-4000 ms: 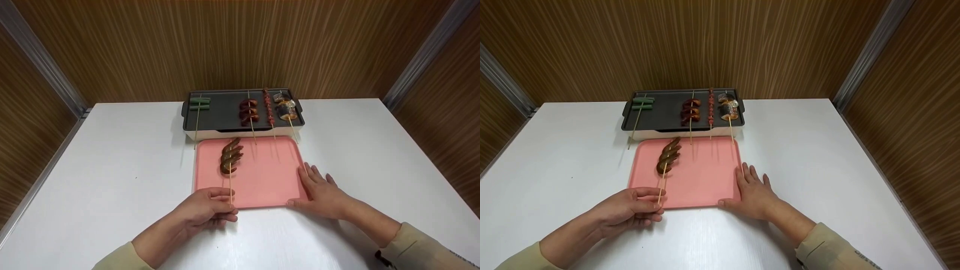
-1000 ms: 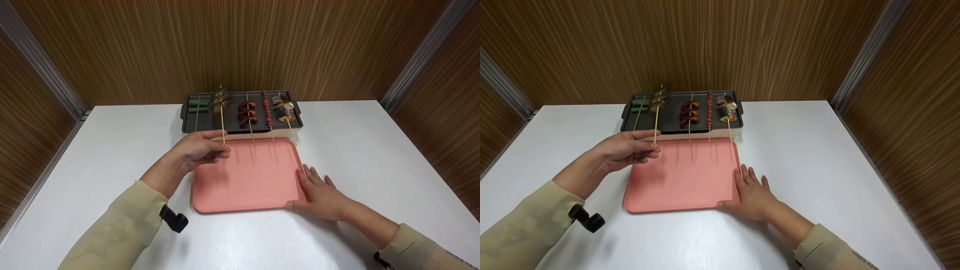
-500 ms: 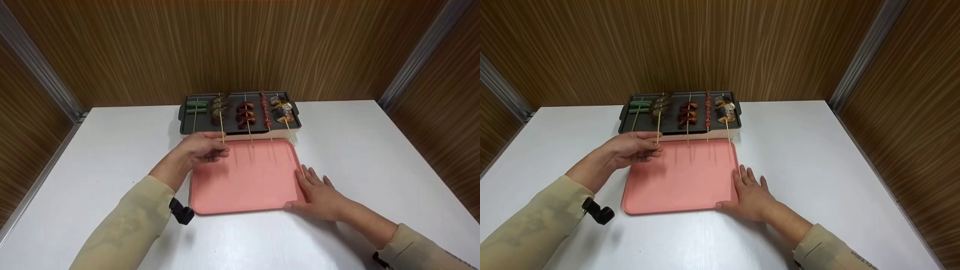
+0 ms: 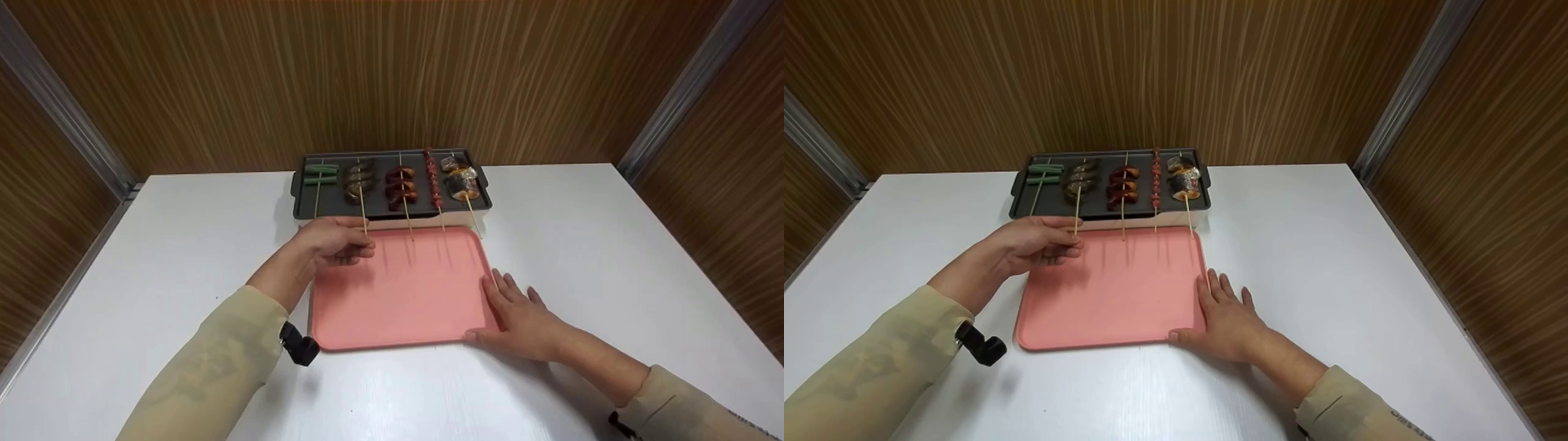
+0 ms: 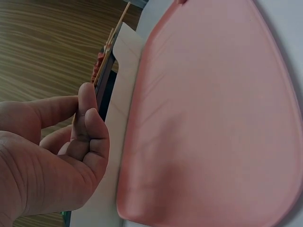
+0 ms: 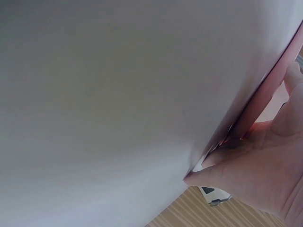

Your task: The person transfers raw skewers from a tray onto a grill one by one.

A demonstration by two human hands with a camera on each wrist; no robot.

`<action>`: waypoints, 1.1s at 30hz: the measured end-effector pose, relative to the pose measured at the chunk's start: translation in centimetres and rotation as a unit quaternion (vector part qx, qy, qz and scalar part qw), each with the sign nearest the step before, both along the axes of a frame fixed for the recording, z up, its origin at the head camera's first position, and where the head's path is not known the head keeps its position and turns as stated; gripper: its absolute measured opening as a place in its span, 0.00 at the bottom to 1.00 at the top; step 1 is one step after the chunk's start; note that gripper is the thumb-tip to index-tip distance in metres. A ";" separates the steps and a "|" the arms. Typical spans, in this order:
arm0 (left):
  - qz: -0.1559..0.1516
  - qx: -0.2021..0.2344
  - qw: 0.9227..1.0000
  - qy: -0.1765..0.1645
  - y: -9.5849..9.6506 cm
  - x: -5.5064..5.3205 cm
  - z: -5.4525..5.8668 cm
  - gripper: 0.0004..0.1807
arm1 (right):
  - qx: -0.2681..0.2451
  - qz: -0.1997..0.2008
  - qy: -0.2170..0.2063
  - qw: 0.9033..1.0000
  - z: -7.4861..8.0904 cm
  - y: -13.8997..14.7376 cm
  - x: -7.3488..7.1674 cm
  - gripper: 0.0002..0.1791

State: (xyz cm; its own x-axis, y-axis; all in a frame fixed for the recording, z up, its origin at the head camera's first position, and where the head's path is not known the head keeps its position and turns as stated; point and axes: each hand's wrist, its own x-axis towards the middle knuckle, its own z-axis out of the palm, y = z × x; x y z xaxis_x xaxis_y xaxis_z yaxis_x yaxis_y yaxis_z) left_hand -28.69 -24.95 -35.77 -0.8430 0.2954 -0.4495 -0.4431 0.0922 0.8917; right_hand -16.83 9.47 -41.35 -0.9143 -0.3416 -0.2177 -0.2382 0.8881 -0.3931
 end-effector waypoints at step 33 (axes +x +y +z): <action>0.030 -0.050 0.998 0.034 0.3 2.1 -0.8 0.31 | -0.004 0.000 -0.007 1.000 -0.2 0.4 -0.7 0.65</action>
